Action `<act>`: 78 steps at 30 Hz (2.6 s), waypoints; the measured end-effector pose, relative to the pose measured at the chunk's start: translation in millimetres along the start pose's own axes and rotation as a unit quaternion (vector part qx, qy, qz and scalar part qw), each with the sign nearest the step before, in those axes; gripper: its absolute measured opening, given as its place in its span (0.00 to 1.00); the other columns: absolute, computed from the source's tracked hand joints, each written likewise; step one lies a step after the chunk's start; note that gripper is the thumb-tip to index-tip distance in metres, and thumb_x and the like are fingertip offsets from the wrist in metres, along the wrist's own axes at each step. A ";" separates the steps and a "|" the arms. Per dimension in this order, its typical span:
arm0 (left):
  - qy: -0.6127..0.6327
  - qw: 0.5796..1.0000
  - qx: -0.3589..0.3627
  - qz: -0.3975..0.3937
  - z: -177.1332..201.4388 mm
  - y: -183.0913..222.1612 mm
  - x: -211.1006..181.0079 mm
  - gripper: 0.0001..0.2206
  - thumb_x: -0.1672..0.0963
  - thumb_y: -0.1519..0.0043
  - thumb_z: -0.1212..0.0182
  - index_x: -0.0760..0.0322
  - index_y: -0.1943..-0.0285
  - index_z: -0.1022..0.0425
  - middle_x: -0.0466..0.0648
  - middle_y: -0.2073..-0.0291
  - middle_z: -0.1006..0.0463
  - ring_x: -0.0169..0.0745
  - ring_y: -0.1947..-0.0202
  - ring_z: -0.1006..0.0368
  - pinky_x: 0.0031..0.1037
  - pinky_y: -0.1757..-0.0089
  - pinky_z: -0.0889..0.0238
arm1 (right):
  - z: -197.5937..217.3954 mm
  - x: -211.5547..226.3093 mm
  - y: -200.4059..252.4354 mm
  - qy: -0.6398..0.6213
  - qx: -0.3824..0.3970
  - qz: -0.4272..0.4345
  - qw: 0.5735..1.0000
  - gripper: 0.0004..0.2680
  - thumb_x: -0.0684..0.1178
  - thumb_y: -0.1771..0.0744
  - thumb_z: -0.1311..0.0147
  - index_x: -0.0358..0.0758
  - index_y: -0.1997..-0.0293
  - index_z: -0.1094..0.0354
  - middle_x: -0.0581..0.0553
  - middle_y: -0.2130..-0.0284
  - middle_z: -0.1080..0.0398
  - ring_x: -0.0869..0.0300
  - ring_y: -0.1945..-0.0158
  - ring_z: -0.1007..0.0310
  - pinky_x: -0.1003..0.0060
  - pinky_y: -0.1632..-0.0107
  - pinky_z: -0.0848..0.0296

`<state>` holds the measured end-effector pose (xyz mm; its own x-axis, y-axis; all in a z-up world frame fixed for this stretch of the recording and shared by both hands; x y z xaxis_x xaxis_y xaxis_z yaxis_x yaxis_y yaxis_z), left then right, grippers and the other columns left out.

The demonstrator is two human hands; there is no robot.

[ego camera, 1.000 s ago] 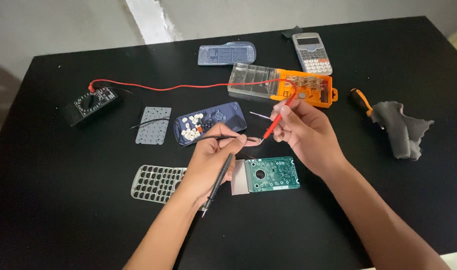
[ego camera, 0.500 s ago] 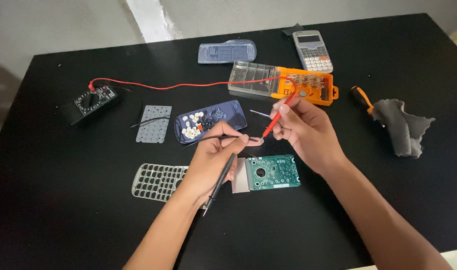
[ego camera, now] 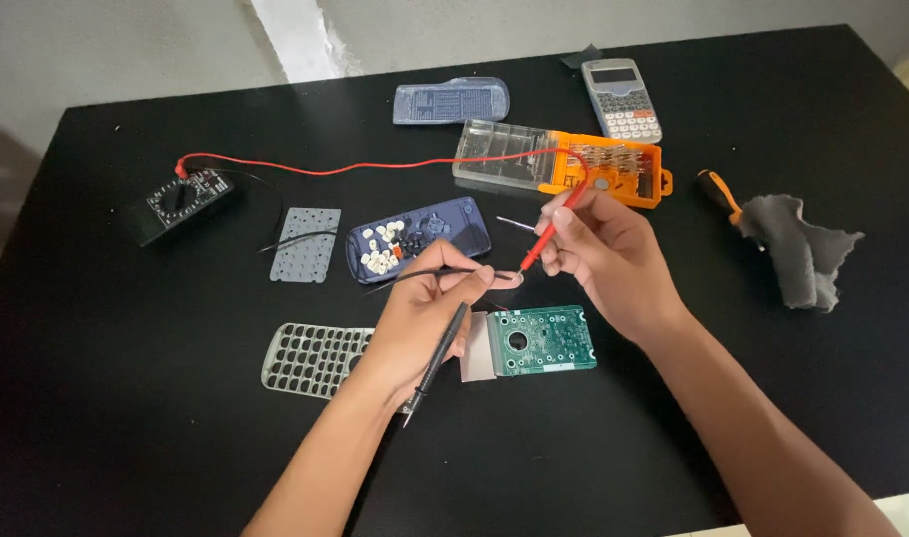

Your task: Testing a calculator circuit board with multimeter probes and cleaning components during a repair process.

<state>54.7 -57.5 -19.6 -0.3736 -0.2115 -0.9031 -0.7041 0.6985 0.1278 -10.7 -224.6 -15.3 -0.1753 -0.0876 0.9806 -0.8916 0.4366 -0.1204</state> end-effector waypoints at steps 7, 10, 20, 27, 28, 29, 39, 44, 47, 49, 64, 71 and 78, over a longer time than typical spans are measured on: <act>-0.003 1.000 0.013 0.003 0.0 -0.3 -0.3 0.08 0.62 0.38 0.39 0.78 0.55 0.31 0.69 0.64 0.17 0.23 0.95 0.38 0.10 0.85 0.47 | 2.5 -1.5 -0.5 0.009 0.000 0.015 1.000 0.11 0.47 0.29 0.50 0.28 0.46 0.35 0.37 0.65 0.34 0.58 0.61 0.29 0.58 0.55 0.22; 0.003 1.000 0.010 -0.006 1.8 -0.5 0.4 0.08 0.63 0.38 0.39 0.78 0.56 0.32 0.70 0.64 0.17 0.22 0.95 0.37 0.10 0.85 0.47 | 1.4 0.0 0.7 0.007 -0.001 0.017 1.000 0.11 0.47 0.29 0.50 0.28 0.47 0.35 0.38 0.64 0.34 0.60 0.60 0.29 0.59 0.56 0.22; 0.013 1.000 0.015 -0.013 2.4 -2.9 5.1 0.07 0.63 0.37 0.40 0.80 0.56 0.32 0.71 0.65 0.17 0.22 0.95 0.38 0.10 0.86 0.47 | 0.3 3.4 0.1 0.044 0.008 0.017 0.999 0.10 0.47 0.29 0.51 0.30 0.46 0.34 0.36 0.65 0.33 0.57 0.61 0.28 0.56 0.53 0.21; -0.020 1.000 0.002 -0.009 0.6 0.1 0.2 0.07 0.62 0.38 0.38 0.76 0.57 0.30 0.67 0.65 0.16 0.26 0.95 0.37 0.12 0.87 0.47 | 2.1 2.4 0.1 0.066 0.009 0.007 0.998 0.09 0.46 0.29 0.52 0.32 0.47 0.34 0.37 0.66 0.33 0.56 0.61 0.27 0.57 0.52 0.21; -0.021 1.000 0.001 -0.011 0.0 0.9 -1.0 0.07 0.62 0.38 0.38 0.76 0.57 0.30 0.67 0.65 0.16 0.26 0.95 0.37 0.12 0.87 0.47 | 1.0 3.1 1.2 0.065 0.011 0.009 0.998 0.09 0.46 0.29 0.52 0.32 0.47 0.34 0.37 0.66 0.33 0.56 0.61 0.27 0.57 0.52 0.21; -0.020 1.000 -0.003 -0.007 0.1 1.8 -1.6 0.07 0.62 0.38 0.38 0.75 0.58 0.30 0.67 0.65 0.17 0.26 0.95 0.37 0.13 0.87 0.47 | 0.4 4.6 2.2 0.067 0.007 0.014 0.998 0.09 0.46 0.29 0.51 0.31 0.47 0.33 0.37 0.67 0.33 0.56 0.63 0.27 0.58 0.53 0.21; -0.002 1.000 -0.013 0.011 2.1 2.2 3.4 0.05 0.62 0.38 0.39 0.73 0.59 0.30 0.64 0.64 0.17 0.25 0.93 0.37 0.13 0.86 0.45 | 1.5 2.4 3.6 0.030 -0.020 0.021 0.999 0.09 0.45 0.29 0.50 0.28 0.49 0.33 0.37 0.68 0.32 0.57 0.65 0.28 0.62 0.57 0.22; -0.017 1.000 -0.008 0.015 3.7 1.2 5.5 0.04 0.63 0.38 0.39 0.74 0.57 0.28 0.64 0.64 0.17 0.27 0.92 0.34 0.15 0.86 0.40 | 4.6 4.7 5.1 0.057 -0.025 0.006 0.998 0.07 0.41 0.29 0.53 0.26 0.49 0.33 0.35 0.69 0.32 0.54 0.65 0.27 0.59 0.57 0.22; -0.025 1.000 0.000 0.012 2.3 -1.5 7.0 0.05 0.62 0.38 0.38 0.74 0.57 0.27 0.63 0.63 0.17 0.27 0.91 0.33 0.15 0.85 0.38 | 9.5 3.6 5.6 0.083 -0.041 -0.006 0.996 0.07 0.40 0.29 0.52 0.25 0.49 0.33 0.33 0.68 0.32 0.52 0.65 0.27 0.57 0.57 0.22; -0.022 1.000 0.004 0.015 1.1 -1.3 6.5 0.07 0.61 0.38 0.38 0.75 0.57 0.27 0.62 0.62 0.17 0.24 0.90 0.33 0.13 0.84 0.37 | 9.6 2.7 5.8 0.099 -0.048 -0.015 0.994 0.07 0.40 0.29 0.52 0.25 0.49 0.33 0.32 0.68 0.32 0.52 0.65 0.28 0.57 0.56 0.22; -0.041 0.999 0.008 0.022 -1.6 -0.3 4.7 0.05 0.61 0.37 0.39 0.72 0.57 0.27 0.63 0.60 0.16 0.22 0.91 0.34 0.11 0.83 0.36 | 8.2 10.9 8.5 0.114 -0.067 -0.018 0.991 0.07 0.41 0.28 0.54 0.28 0.49 0.33 0.36 0.67 0.31 0.55 0.64 0.27 0.59 0.56 0.22; -0.051 0.998 -0.003 0.027 -1.0 3.0 -2.3 0.06 0.61 0.37 0.39 0.74 0.56 0.28 0.65 0.61 0.16 0.23 0.92 0.35 0.12 0.84 0.38 | 6.7 11.3 6.8 0.084 -0.049 0.011 0.995 0.07 0.41 0.29 0.53 0.26 0.49 0.34 0.37 0.69 0.32 0.57 0.65 0.27 0.63 0.58 0.21; -0.041 0.999 -0.001 0.019 -1.6 3.7 -3.9 0.07 0.61 0.38 0.38 0.75 0.56 0.28 0.66 0.62 0.16 0.23 0.93 0.36 0.11 0.83 0.38 | 7.4 5.8 5.5 0.054 -0.048 0.010 0.997 0.09 0.45 0.28 0.52 0.28 0.48 0.33 0.37 0.68 0.31 0.58 0.65 0.28 0.62 0.57 0.21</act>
<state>52.6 -55.2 -15.0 -0.3499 -0.1282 -0.9280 -0.6915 0.7036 0.1635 -19.7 -229.3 -11.5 -0.1421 0.0162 0.9897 -0.8437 0.5209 -0.1296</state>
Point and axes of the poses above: each hand's wrist, its own y-axis away from the middle knuckle, its own z-axis out of the back of the hand, x = y × z, the point moved 8 cm from there along -y, towards the middle knuckle
